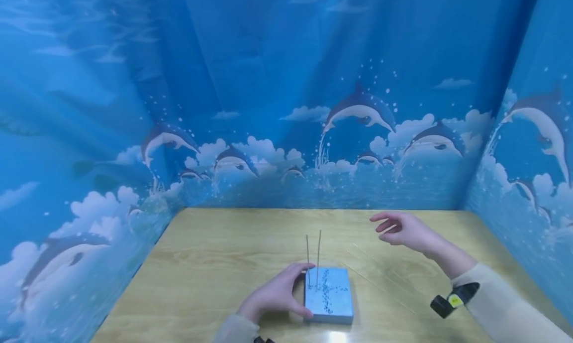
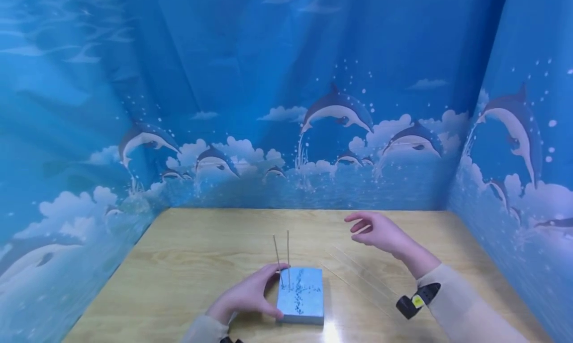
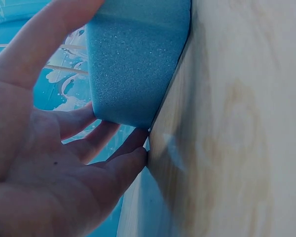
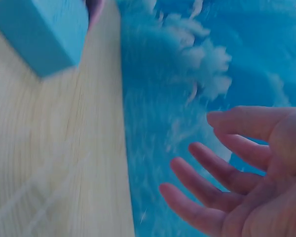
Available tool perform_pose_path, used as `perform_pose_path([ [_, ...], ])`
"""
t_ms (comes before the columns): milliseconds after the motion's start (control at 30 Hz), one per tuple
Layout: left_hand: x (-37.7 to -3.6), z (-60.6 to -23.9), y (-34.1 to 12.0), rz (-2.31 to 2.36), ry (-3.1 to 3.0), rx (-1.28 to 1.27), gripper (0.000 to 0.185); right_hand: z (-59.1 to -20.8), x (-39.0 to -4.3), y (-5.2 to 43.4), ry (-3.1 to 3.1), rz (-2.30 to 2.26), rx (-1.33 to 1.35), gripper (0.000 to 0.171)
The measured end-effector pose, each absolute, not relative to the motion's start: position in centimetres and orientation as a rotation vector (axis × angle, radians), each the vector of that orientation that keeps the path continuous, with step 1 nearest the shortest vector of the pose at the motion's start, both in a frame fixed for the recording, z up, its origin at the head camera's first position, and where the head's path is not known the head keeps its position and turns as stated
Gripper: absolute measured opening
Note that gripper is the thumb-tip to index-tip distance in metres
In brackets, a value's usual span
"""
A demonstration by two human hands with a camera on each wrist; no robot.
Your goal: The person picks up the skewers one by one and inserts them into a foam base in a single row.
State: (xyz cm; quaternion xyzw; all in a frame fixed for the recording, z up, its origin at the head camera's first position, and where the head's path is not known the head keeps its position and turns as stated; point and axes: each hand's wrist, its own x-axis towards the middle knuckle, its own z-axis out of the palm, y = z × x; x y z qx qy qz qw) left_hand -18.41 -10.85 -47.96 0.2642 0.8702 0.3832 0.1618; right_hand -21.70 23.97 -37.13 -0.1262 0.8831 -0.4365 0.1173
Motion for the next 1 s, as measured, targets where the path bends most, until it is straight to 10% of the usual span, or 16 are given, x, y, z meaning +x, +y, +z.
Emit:
perform_pose_path([
  [1000, -18.2, -48.4, -11.0, 1.164, 2.447, 0.751, 0.111, -41.6, -24.8, 27.3, 2.356, -1.137, -0.091, 0.048],
])
